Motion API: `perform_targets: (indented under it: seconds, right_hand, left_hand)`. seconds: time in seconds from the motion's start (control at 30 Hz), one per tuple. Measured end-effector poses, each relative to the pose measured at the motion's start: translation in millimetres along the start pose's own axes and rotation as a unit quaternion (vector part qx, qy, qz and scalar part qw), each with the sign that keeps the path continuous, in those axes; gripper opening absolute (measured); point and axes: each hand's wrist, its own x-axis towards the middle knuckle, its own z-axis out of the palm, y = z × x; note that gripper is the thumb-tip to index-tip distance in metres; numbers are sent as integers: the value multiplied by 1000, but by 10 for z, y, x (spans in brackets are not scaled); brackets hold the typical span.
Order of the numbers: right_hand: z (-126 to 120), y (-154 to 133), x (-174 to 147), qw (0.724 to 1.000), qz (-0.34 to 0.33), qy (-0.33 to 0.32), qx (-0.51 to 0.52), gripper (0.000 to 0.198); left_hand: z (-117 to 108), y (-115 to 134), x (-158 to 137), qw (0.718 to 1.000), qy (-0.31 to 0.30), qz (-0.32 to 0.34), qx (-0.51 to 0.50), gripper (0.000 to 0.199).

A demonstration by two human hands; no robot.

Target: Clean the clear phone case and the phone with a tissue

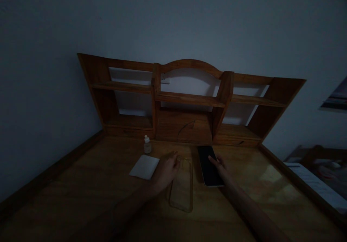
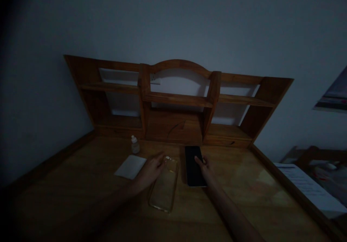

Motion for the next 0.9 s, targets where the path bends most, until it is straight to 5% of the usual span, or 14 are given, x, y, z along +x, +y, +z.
perform_targets:
  seconds: [0.33, 0.6, 0.9]
  right_hand:
    - [-342, 32, -300, 996, 28, 7, -87, 45]
    - [-317, 229, -317, 986, -21, -45, -159, 42]
    - [-339, 109, -272, 928, -116, -45, -352, 33]
  left_hand:
    - [-3, -27, -55, 976, -39, -7, 213, 41]
    - [38, -57, -52, 957, -52, 3, 285, 40]
    - [31, -49, -53, 954, -54, 20, 294, 53]
